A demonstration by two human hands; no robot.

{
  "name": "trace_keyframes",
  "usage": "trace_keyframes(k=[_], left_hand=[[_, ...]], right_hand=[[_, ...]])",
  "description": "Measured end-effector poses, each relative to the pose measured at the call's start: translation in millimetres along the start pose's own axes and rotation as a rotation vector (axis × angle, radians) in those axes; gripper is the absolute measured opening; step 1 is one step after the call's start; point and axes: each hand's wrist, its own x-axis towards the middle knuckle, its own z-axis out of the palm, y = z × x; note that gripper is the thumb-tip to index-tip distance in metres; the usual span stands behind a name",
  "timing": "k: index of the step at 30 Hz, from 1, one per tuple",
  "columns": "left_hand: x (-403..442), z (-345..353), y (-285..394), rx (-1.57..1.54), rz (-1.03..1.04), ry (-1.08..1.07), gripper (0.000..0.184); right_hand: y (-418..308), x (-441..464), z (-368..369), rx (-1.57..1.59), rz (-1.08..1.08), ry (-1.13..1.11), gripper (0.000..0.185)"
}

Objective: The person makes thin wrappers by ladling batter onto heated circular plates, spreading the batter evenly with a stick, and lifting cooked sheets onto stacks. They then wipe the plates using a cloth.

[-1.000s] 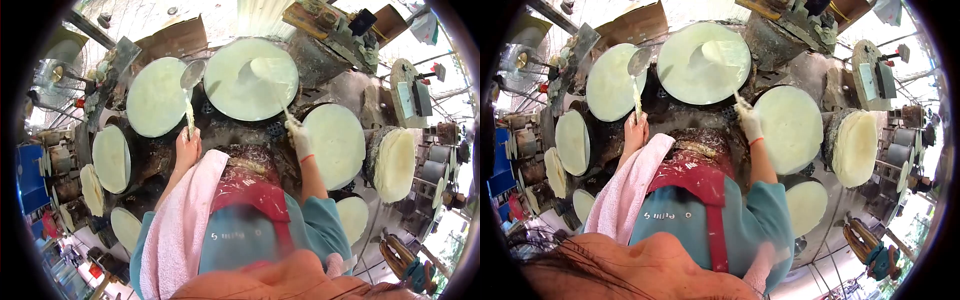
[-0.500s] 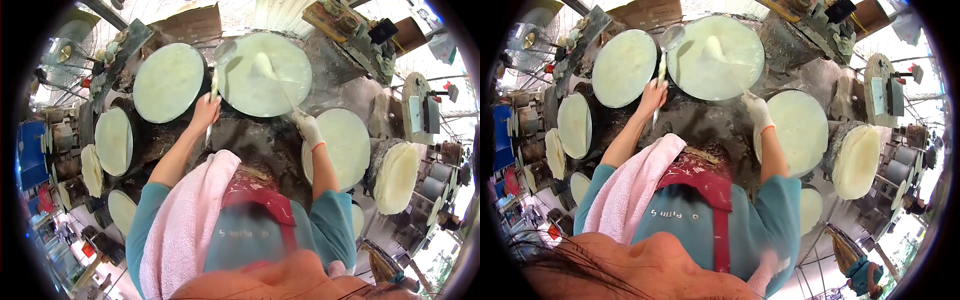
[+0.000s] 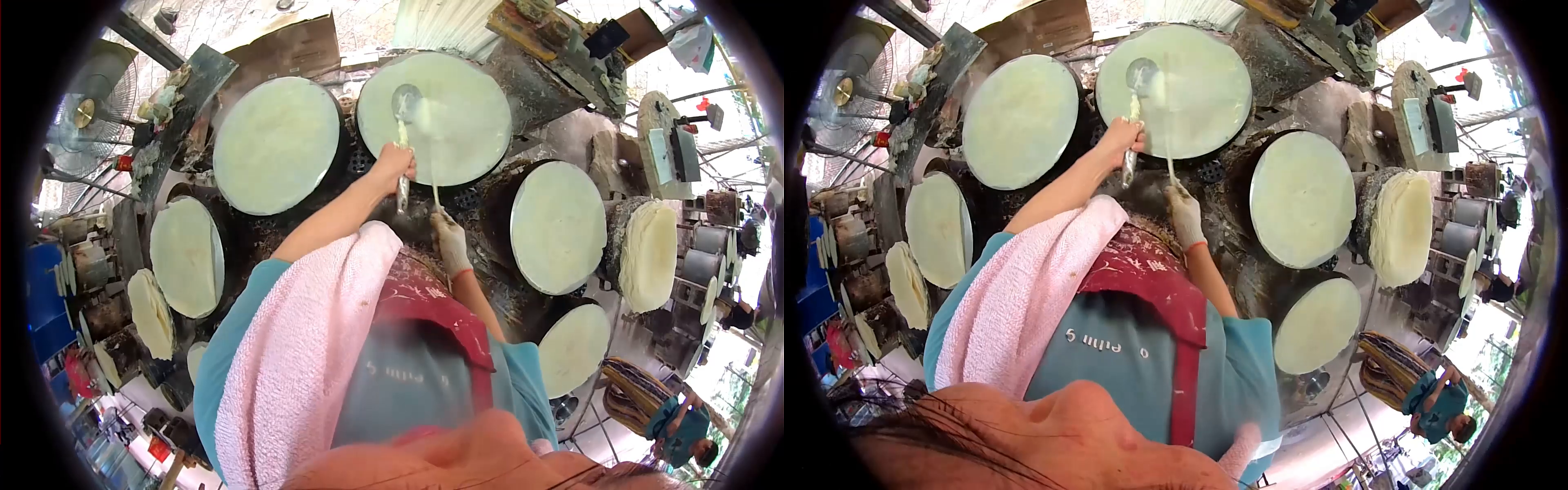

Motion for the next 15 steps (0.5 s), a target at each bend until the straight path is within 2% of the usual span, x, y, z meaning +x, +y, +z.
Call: trace_keyframes(k=[2, 4, 5, 6, 7, 9, 10, 11, 12, 13, 14, 15], left_hand=[[-10.6, 7.0, -13.1, -0.222, -0.018, 0.075, 0.005], [-3.2, 3.1, -25.6, -0.322, -0.044, 0.051, 0.008], [-9.3, 6.3, -25.2, -0.356, -0.047, 0.054, 0.008], [-15.9, 9.7, -25.0, -0.389, -0.054, 0.063, 0.008], [-18.1, 14.1, -25.3, -0.443, -0.084, 0.078, 0.005], [-11.7, 13.2, -33.0, -0.587, -0.11, -0.015, 0.004], [-10.4, 13.1, -36.9, -0.661, -0.122, -0.062, 0.004], [-33.3, 13.0, -21.7, -0.752, -0.084, -0.172, 0.01], [-17.0, -16.6, -31.8, -0.8, -0.068, -0.406, 0.014], [-44.1, -29.7, -4.8, -0.737, -0.095, -0.283, 0.019], [-55.2, -44.2, -11.2, -0.824, -0.061, -0.34, 0.022], [-66.4, -58.7, -17.5, -0.912, -0.032, -0.402, 0.025]], right_hand=[[-24.7, -7.6, 1.8, 0.009, 0.103, -0.051, 0.035], [-20.3, 9.4, -16.5, 0.107, -0.114, -0.018, 0.036], [-15.1, 20.7, -25.7, -0.044, -0.247, 0.095, 0.033], [-15.6, 19.4, -26.0, -0.007, -0.235, 0.079, 0.029], [-9.9, 22.1, -23.9, -0.04, -0.115, 0.01, 0.028], [-25.5, 7.0, -2.8, -0.013, 0.036, -0.12, 0.025], [-30.3, 6.5, -2.3, -0.116, 0.087, -0.17, 0.025], [-48.6, -0.8, -6.1, -0.142, 0.1, -0.173, 0.026], [-71.0, -8.1, -12.8, -0.17, 0.112, -0.178, 0.026], [-88.6, -6.2, -30.8, -0.158, 0.151, -0.193, 0.027], [-107.5, -5.3, -44.1, -0.244, 0.003, -0.136, 0.028], [-104.4, 17.6, -65.7, -0.195, -0.048, -0.098, 0.029]])
